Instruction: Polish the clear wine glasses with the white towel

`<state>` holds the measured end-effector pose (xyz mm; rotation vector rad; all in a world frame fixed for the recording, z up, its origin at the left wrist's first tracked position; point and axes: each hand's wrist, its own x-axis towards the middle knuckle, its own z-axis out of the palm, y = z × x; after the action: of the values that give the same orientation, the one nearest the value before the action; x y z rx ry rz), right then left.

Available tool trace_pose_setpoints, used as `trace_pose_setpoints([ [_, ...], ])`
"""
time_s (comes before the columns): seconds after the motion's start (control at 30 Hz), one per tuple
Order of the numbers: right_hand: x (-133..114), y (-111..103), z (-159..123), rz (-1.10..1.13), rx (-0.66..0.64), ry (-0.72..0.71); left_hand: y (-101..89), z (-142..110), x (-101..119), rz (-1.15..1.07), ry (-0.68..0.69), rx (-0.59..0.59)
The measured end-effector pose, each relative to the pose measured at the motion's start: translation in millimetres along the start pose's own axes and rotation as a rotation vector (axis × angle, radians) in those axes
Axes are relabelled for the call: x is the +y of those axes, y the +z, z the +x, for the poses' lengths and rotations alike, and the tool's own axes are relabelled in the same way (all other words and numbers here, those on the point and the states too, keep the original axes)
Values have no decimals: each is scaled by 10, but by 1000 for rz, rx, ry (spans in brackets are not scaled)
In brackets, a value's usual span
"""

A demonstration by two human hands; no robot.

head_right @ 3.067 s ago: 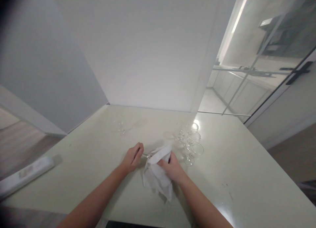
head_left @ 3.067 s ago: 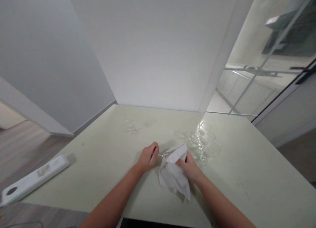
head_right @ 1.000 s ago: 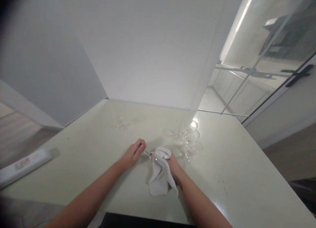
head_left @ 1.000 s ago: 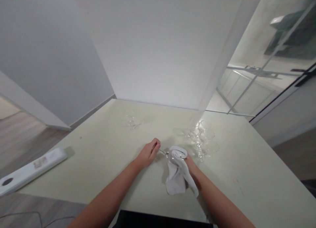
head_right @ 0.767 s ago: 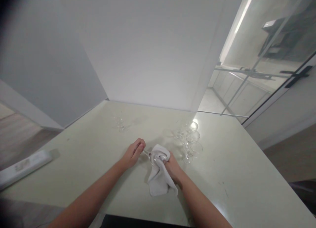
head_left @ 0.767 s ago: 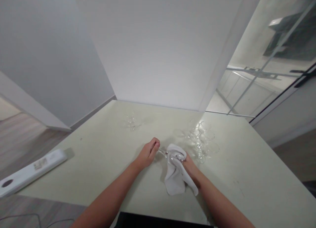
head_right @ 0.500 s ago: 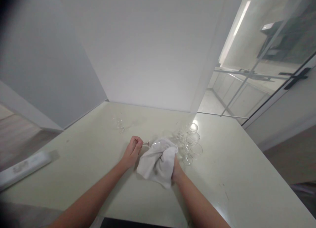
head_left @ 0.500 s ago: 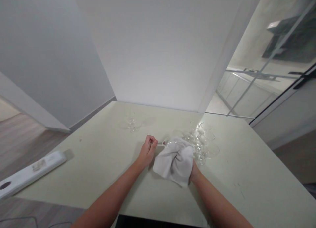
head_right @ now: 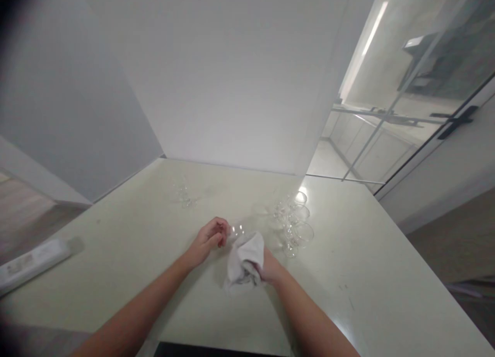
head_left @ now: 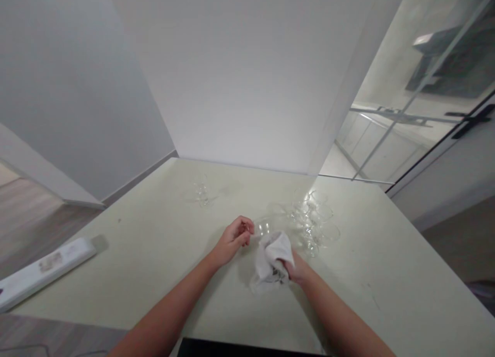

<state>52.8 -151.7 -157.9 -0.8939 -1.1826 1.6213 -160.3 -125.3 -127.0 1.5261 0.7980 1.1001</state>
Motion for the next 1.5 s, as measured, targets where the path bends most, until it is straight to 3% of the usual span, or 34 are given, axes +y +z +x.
trace_pose_setpoints([
  [0.1,-12,77,-48,-188,-225,-24,-19,6,-6,-174,-17,-34],
  [0.2,-71,135,-65,-144,-271,11,-39,5,36,-296,-54,-106],
  [0.33,-148,149,-76,-101,-245,45,-48,7,28,-425,-82,-225],
  [0.5,-116,221,-52,-231,-147,-47,-10,16,3,-367,-113,-111],
  [0.7,-109,261,-81,-67,-224,-15,-12,-9,103,-440,-86,-271],
  [0.87,-62,289,-68,-288,-124,-107,35,-7,83,-127,-9,-149],
  [0.93,-47,299,-67,-276,-136,-107,37,-8,76,-83,-27,-133],
  [1.0,-50,290,-91,-166,-155,-38,22,-14,81,-140,-56,-169],
  [1.17,-116,219,-180,127,-195,290,-37,-26,98,-335,-107,-301],
  [1.27,-155,221,-144,239,-91,336,-58,-18,73,-353,-78,-195],
  [1.4,-174,269,-12,337,168,245,-85,9,12,-321,-7,32],
  [1.5,-172,270,50,376,209,172,-111,32,-19,-286,55,183],
])
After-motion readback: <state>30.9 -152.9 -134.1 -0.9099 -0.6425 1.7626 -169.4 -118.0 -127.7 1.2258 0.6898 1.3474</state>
